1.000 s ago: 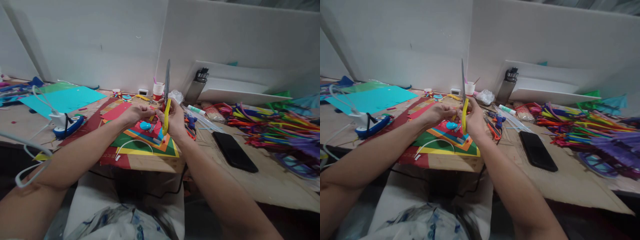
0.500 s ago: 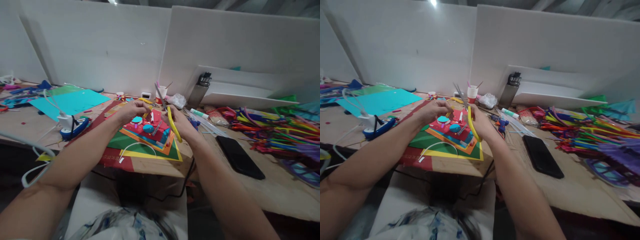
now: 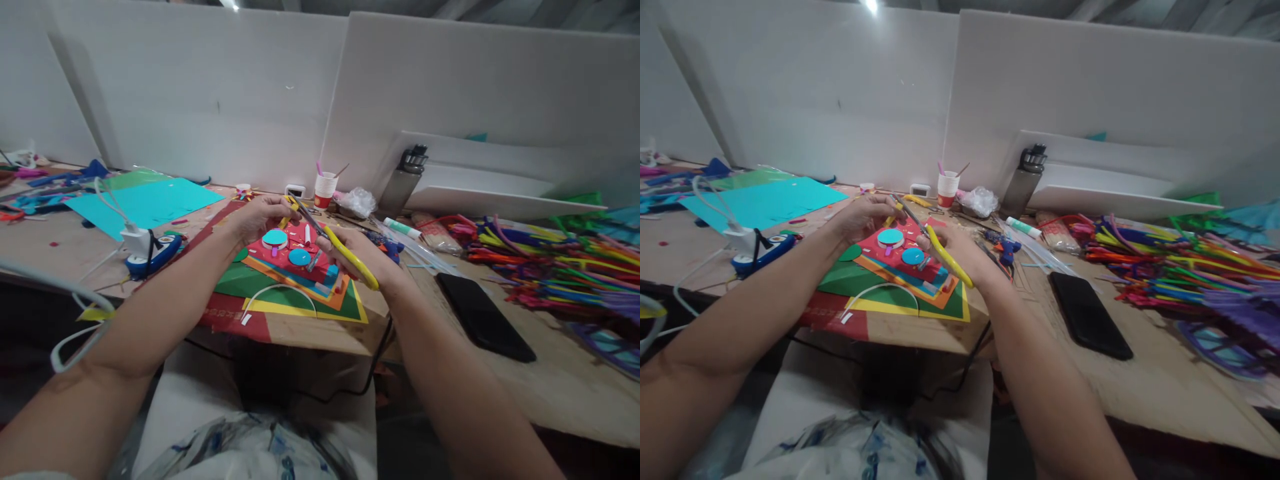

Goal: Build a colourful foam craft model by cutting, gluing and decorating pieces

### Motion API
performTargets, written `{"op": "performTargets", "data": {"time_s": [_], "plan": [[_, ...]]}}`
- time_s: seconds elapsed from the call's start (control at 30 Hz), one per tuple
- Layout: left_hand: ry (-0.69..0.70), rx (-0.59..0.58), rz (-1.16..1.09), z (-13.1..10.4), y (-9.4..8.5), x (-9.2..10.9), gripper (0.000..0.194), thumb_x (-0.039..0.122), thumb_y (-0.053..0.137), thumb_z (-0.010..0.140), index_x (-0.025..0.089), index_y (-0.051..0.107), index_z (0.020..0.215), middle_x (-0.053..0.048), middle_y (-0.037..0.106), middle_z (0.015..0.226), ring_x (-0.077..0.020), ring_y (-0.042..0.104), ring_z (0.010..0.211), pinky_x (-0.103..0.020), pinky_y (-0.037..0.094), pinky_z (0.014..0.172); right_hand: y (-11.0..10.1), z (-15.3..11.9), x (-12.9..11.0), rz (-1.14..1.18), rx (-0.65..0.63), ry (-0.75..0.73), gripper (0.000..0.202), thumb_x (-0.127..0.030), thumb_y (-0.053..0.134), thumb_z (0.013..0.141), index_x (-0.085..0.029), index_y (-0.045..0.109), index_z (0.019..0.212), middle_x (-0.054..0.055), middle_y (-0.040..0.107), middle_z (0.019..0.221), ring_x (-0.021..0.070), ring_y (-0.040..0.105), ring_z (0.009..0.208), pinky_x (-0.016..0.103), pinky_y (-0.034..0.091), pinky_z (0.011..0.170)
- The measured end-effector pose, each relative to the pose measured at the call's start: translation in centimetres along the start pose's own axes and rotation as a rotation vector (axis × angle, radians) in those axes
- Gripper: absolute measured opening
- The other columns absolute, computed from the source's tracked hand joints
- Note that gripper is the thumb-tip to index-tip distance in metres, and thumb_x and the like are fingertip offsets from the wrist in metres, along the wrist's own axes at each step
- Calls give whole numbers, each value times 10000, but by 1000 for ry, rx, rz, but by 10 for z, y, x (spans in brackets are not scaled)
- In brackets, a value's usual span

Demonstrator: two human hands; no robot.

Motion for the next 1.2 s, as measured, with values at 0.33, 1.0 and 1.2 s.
{"op": "performTargets", "data": {"time_s": [0.33, 1.0, 1.2], "plan": [[-1, -25, -12, 4, -3, -4, 98, 191, 736, 660, 127, 664, 640, -57, 695, 713, -113, 614, 653, -230, 434, 607, 1, 0, 0, 19, -15, 27, 472, -656, 540, 849, -192, 542, 768, -24, 475, 616, 94, 406, 519, 237, 271, 466], [-2, -24, 16, 0, -1, 3, 40, 146, 678, 668, 107, 686, 664, -60, 685, 688, -113, 587, 636, -242, 441, 626, 0, -1, -1, 91, -4, 51, 474, -632, 594, 820, -194, 475, 686, -53, 403, 573, 71, 345, 499, 227, 234, 471], [22, -48, -2, 3, -3, 2, 77, 180, 699, 679, 113, 670, 652, -58, 673, 685, -132, 615, 682, -262, 457, 669, 2, -2, 4, 111, -11, 103, 480, -643, 595, 815, -203, 452, 688, -64, 369, 541, 65, 316, 457, 229, 211, 444]]}}
Point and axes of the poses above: each hand's wrist, its own z-axis towards the middle knuckle, its own y-axis out of the palm, x = y × z, the point moved 7 cm from there along z, towards the middle knuckle
